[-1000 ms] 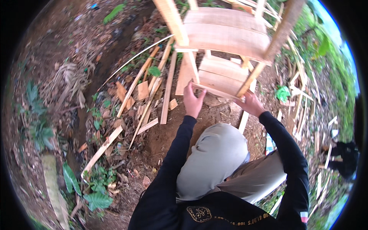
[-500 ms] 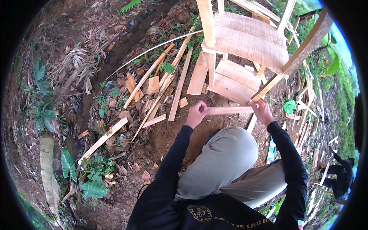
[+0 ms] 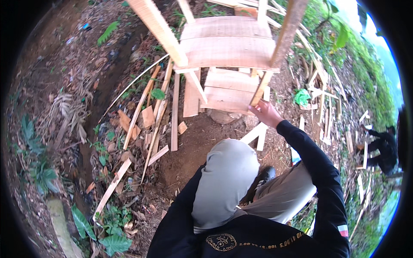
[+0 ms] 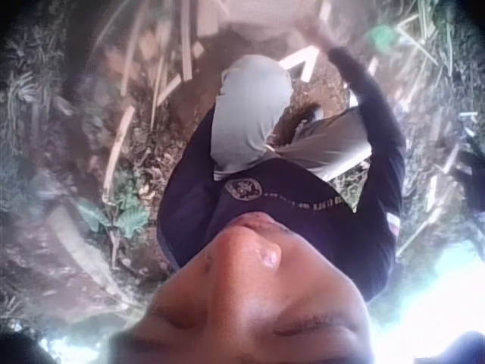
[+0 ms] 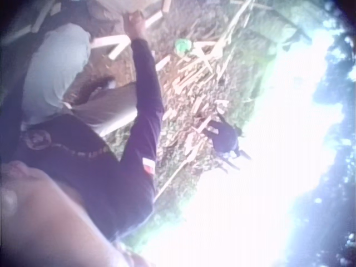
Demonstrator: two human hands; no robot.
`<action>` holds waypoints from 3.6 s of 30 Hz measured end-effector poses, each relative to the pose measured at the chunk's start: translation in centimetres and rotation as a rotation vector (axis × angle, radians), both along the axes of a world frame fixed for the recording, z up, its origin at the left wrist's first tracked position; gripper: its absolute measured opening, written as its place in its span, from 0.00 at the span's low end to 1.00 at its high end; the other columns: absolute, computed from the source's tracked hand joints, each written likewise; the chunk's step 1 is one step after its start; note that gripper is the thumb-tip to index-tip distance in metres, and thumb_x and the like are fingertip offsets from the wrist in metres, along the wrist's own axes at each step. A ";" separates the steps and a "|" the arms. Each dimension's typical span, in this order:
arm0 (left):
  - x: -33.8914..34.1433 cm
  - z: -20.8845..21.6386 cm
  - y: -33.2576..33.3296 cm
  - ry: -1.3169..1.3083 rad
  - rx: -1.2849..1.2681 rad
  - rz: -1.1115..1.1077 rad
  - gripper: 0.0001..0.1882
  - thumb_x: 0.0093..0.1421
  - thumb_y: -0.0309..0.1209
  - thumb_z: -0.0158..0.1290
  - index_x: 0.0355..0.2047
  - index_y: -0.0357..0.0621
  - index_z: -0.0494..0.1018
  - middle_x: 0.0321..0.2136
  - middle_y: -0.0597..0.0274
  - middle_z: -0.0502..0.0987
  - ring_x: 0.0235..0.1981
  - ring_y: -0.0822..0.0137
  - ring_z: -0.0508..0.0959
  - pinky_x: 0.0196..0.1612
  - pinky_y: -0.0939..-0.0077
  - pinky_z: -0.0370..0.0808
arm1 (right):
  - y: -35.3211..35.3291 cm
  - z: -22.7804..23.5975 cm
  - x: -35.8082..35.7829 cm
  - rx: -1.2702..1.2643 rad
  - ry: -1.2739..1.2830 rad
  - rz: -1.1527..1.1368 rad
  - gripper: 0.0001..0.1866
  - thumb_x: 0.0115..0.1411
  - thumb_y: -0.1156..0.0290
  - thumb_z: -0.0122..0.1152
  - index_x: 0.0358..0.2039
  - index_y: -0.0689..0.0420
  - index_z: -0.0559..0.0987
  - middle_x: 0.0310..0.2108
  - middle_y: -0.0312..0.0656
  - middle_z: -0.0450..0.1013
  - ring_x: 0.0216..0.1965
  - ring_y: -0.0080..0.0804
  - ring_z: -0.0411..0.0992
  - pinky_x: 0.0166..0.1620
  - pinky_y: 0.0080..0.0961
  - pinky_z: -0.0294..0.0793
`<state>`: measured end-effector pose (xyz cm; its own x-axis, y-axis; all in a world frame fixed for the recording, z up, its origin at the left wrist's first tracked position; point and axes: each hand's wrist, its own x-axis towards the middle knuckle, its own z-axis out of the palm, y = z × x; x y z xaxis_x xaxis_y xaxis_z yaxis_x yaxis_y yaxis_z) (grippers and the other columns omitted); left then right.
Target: The person assembles a wooden stool or small chair by hand in an outdoor setting. They fit wooden slats into the frame, adjust the legs, and test the stability of the structure. The person handles the wooden pieces directly without using visible tools.
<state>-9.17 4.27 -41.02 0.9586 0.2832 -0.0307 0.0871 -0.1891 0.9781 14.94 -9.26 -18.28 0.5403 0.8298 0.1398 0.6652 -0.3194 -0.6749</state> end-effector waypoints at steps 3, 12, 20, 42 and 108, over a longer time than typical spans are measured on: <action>0.5 1.5 -1.5 0.164 -0.191 -0.037 0.17 0.62 0.44 0.56 0.28 0.44 0.68 0.22 0.63 0.74 0.19 0.70 0.74 0.25 0.76 0.72 | -1.1 0.5 0.6 0.036 -0.053 -0.030 0.23 0.60 0.55 0.60 0.39 0.66 0.76 0.34 0.53 0.74 0.38 0.48 0.75 0.42 0.38 0.74; -0.7 3.6 -1.3 0.377 -0.391 0.012 0.18 0.63 0.46 0.55 0.29 0.44 0.68 0.23 0.62 0.75 0.21 0.69 0.75 0.26 0.76 0.72 | 1.4 5.7 -1.2 0.357 0.262 -0.195 0.23 0.57 0.54 0.65 0.37 0.63 0.77 0.32 0.47 0.77 0.32 0.34 0.75 0.39 0.33 0.73; -0.9 4.3 -1.9 0.457 -0.438 0.018 0.18 0.63 0.47 0.53 0.30 0.44 0.68 0.24 0.62 0.75 0.22 0.69 0.76 0.27 0.75 0.73 | 4.9 6.2 -0.7 0.510 0.410 -0.403 0.16 0.53 0.63 0.64 0.24 0.64 0.75 0.17 0.43 0.72 0.21 0.28 0.70 0.28 0.32 0.69; -1.3 4.7 -2.4 0.508 -0.532 0.016 0.20 0.64 0.50 0.50 0.33 0.43 0.68 0.27 0.61 0.76 0.26 0.68 0.78 0.29 0.75 0.74 | 0.0 9.2 3.3 0.834 0.683 -0.609 0.07 0.51 0.78 0.55 0.17 0.58 0.71 0.13 0.31 0.62 0.12 0.18 0.57 0.16 0.22 0.52; -12.4 3.5 -1.1 0.512 -0.548 0.036 0.22 0.67 0.48 0.46 0.46 0.41 0.71 0.40 0.60 0.78 0.44 0.69 0.77 0.45 0.74 0.75 | -54.9 -10.9 -21.7 0.251 -0.477 -1.893 0.12 0.53 0.69 0.63 0.16 0.61 0.76 0.15 0.36 0.69 0.17 0.27 0.64 0.19 0.27 0.63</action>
<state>-21.55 3.21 -37.49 0.7768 0.1302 -0.6161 0.5536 0.3250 0.7667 -6.77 -64.14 -29.22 0.4487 -0.7270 0.5197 -0.2464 -0.6596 -0.7101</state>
